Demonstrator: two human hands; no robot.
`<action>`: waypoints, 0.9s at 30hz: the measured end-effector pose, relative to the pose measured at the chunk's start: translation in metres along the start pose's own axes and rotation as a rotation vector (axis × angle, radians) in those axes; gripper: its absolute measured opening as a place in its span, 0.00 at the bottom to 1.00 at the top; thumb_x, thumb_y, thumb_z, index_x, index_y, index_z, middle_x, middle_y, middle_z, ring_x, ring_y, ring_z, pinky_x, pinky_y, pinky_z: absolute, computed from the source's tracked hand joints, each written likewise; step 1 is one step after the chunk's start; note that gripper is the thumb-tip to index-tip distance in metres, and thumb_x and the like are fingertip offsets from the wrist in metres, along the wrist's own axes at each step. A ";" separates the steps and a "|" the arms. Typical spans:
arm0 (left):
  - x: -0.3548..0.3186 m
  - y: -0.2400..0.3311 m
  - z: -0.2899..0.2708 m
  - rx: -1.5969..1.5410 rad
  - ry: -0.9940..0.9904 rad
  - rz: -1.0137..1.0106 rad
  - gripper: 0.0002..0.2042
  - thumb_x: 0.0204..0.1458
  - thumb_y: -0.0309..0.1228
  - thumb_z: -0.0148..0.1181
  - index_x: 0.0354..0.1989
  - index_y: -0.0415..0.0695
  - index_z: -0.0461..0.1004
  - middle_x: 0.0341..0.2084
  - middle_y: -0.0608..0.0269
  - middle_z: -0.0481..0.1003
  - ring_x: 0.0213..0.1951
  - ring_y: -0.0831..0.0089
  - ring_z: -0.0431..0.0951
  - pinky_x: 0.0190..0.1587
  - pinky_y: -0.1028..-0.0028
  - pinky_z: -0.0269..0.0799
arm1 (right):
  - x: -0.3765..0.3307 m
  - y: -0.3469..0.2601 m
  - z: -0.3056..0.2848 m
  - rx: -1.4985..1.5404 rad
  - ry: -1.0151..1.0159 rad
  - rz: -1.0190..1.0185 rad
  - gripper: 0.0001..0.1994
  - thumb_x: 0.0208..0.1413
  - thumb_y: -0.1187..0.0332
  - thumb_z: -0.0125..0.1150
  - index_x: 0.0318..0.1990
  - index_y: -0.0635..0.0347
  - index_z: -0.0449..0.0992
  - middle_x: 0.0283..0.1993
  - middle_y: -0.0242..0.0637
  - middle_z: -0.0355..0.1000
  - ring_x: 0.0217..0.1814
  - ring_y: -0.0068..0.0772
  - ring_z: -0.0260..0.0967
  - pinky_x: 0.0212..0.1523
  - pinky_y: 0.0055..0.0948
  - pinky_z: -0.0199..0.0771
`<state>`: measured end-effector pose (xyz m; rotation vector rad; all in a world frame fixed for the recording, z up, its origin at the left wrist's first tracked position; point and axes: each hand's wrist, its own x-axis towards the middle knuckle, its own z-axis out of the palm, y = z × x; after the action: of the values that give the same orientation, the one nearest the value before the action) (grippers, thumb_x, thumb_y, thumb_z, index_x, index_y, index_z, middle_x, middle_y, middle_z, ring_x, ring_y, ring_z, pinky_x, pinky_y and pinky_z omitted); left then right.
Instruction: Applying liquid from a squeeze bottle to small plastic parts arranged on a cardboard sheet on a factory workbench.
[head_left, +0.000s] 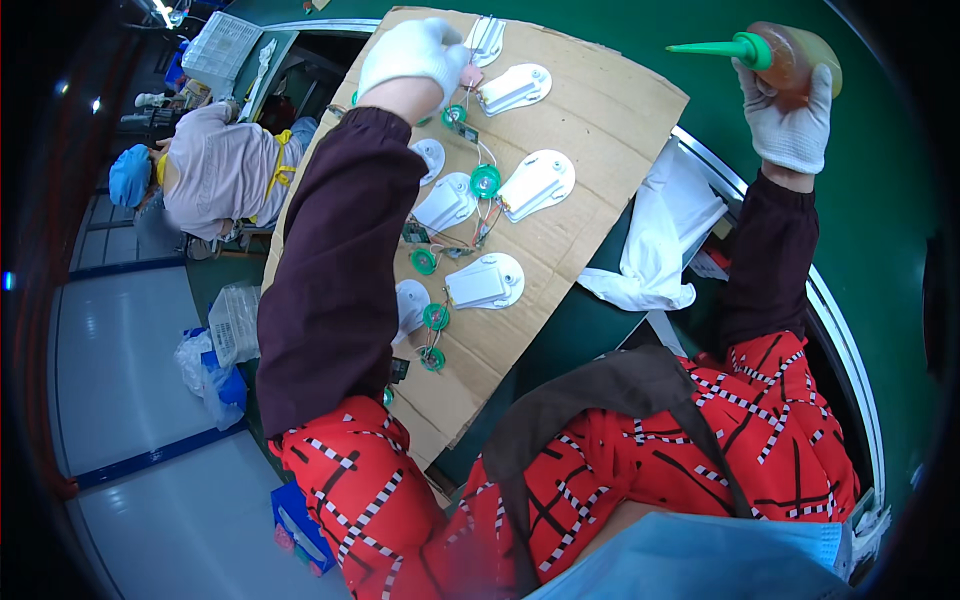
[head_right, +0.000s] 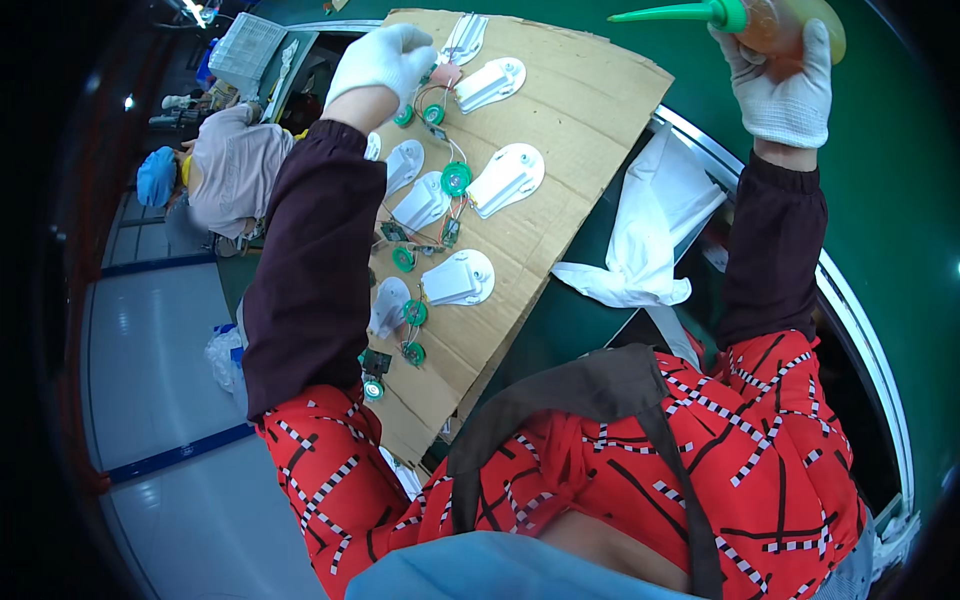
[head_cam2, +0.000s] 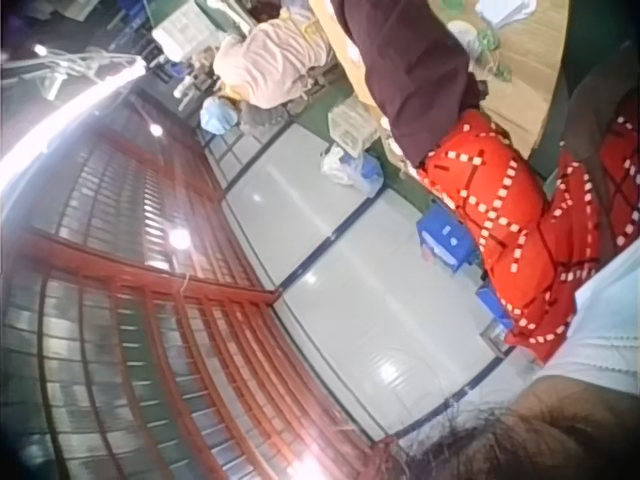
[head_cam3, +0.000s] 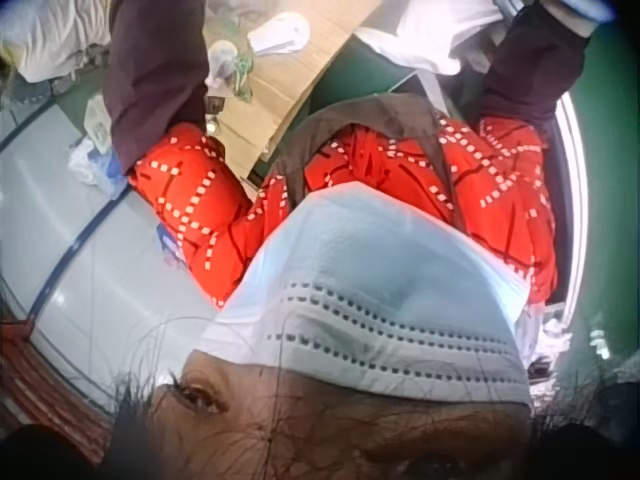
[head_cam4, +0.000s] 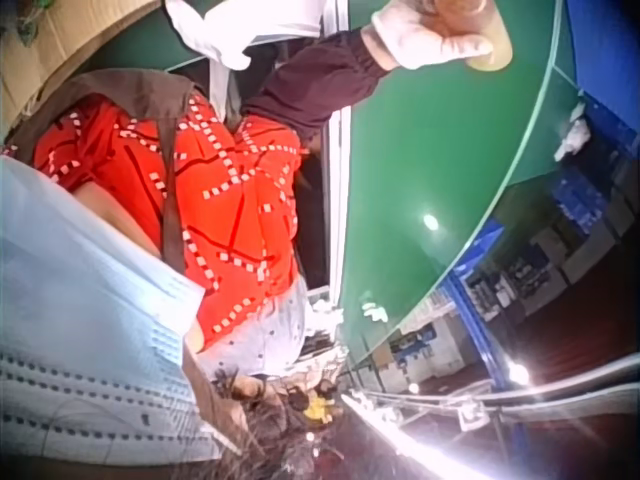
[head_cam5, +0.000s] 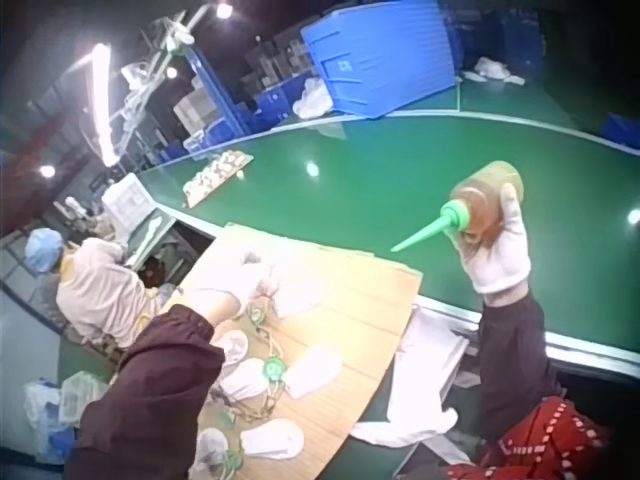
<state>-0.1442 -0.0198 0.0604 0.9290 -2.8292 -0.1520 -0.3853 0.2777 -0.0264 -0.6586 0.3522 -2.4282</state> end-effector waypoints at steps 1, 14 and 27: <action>0.005 0.003 -0.005 0.052 0.021 0.108 0.15 0.47 0.37 0.54 0.41 0.45 0.77 0.36 0.52 0.77 0.40 0.57 0.77 0.45 0.66 0.71 | 0.001 0.002 0.001 -0.012 0.005 0.016 0.27 0.57 0.56 0.53 0.58 0.64 0.58 0.57 0.50 0.63 0.58 0.52 0.63 0.58 0.54 0.66; 0.072 0.010 0.034 0.105 -0.284 -0.015 0.14 0.45 0.41 0.61 0.36 0.45 0.80 0.31 0.58 0.79 0.33 0.66 0.79 0.39 0.72 0.72 | 0.001 0.052 0.057 -0.319 0.238 -0.031 0.25 0.57 0.57 0.55 0.57 0.59 0.58 0.56 0.44 0.64 0.56 0.46 0.66 0.49 0.46 0.76; 0.070 -0.009 0.050 0.090 -0.336 -0.029 0.13 0.44 0.34 0.62 0.39 0.45 0.79 0.35 0.57 0.79 0.38 0.70 0.78 0.42 0.71 0.72 | 0.015 0.079 0.116 -0.208 0.173 -0.030 0.24 0.56 0.59 0.57 0.55 0.61 0.61 0.48 0.42 0.69 0.48 0.42 0.71 0.47 0.42 0.76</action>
<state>-0.2041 -0.0664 0.0181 1.0516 -3.1525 -0.2036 -0.2962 0.1954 0.0463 -0.5442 0.6769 -2.5049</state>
